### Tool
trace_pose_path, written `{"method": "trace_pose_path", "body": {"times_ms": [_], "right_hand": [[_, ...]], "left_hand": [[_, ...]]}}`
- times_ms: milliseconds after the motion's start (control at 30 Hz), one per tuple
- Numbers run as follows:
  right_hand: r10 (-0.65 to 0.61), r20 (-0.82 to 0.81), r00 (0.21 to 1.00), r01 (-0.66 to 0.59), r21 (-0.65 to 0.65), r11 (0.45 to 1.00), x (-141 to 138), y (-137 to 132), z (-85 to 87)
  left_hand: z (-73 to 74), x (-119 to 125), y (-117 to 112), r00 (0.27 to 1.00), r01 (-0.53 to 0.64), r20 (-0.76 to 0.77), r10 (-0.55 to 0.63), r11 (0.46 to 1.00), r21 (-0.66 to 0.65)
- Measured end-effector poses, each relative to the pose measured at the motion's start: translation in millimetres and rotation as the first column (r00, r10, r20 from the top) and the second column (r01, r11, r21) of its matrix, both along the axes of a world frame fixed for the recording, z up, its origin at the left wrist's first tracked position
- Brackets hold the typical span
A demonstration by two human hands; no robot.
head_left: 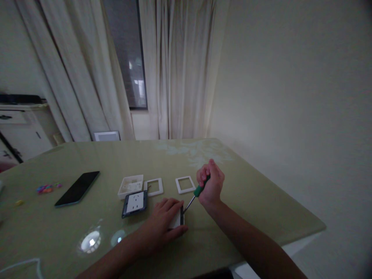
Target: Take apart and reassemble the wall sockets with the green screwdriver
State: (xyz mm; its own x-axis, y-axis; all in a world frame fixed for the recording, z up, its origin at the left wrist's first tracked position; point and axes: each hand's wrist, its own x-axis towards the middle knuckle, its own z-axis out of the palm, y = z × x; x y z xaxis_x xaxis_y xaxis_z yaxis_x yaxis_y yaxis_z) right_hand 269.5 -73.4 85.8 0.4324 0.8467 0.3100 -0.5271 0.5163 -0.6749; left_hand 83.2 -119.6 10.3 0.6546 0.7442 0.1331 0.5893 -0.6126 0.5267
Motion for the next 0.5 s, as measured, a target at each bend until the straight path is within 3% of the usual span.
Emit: {"method": "trace_pose_path", "body": {"times_ms": [300,500], "right_hand": [[0.002,0.042,0.999,-0.005,0.072,0.997,-2.3,-11.7,0.0],[-0.026,0.003,1.000,0.026,0.061,0.998,15.3,-15.5,-11.8]], "left_hand": [[6.0,5.9,-1.0,0.999,-0.015,-0.041,0.014,1.000,-0.009],[12.8,6.5,-2.7,0.997,-0.004,-0.075,0.002,0.999,-0.033]]}}
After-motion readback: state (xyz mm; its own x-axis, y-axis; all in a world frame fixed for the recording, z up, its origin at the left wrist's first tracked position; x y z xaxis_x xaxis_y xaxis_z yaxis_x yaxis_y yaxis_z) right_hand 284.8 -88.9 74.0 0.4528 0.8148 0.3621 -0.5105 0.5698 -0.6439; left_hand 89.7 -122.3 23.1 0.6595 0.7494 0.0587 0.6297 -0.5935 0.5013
